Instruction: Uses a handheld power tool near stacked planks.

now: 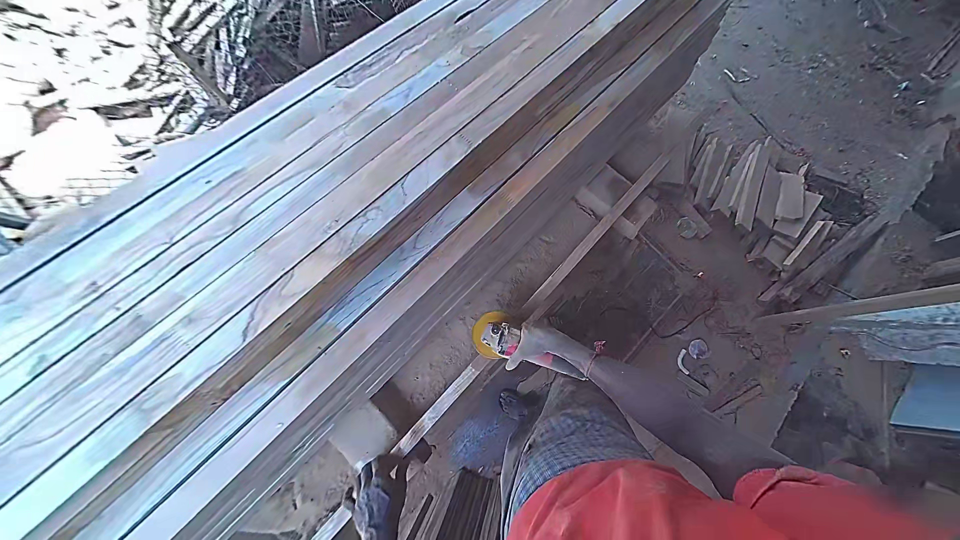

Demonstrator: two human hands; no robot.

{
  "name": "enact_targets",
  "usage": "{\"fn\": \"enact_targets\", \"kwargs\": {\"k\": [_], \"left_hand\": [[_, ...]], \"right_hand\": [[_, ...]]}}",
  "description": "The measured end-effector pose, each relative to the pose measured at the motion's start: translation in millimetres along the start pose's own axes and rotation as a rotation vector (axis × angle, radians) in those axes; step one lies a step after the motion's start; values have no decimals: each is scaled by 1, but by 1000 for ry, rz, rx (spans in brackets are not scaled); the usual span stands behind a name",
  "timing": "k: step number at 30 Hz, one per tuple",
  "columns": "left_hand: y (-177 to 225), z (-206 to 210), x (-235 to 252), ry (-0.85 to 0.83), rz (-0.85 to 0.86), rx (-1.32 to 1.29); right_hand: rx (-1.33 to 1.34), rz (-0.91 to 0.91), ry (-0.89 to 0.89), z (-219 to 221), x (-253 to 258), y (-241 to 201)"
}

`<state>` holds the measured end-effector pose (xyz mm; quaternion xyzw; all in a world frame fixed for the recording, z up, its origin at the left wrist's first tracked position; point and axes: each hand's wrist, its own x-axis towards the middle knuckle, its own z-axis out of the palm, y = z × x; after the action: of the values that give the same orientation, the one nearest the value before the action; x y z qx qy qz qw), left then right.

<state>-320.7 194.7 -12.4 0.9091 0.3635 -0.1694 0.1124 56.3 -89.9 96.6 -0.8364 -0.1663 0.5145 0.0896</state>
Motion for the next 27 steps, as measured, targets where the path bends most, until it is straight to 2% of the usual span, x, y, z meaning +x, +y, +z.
{"fn": "enact_targets", "kwargs": {"k": [3, 6, 9, 11, 14, 19, 22, 25, 27], "left_hand": [[-55, 13, -9, -35, -87, 70], [-50, 14, -4, -84, -132, 111], [-45, 17, -1, -102, -144, 143], [-43, 15, -2, -117, -161, 175], [-40, 13, -3, -113, -173, 213], [-32, 10, 1, -151, -215, 210], [-24, 6, 5, -143, -222, 231], [22, -5, 7, -188, -242, 222], [75, -9, 14, -186, -220, 192]], "right_hand": [[-74, -91, -37, 44, 3, -41], [-68, -109, -31, 60, 4, -56], [9, -35, 8, 43, 1, -38], [130, 33, 43, 22, 1, -8], [422, 127, 124, -22, 3, 61], [850, 245, 399, -139, -19, 173], [981, 284, 572, -195, -23, 235], [978, 298, 655, -226, -27, 265], [926, 302, 618, -236, -23, 271]]}}
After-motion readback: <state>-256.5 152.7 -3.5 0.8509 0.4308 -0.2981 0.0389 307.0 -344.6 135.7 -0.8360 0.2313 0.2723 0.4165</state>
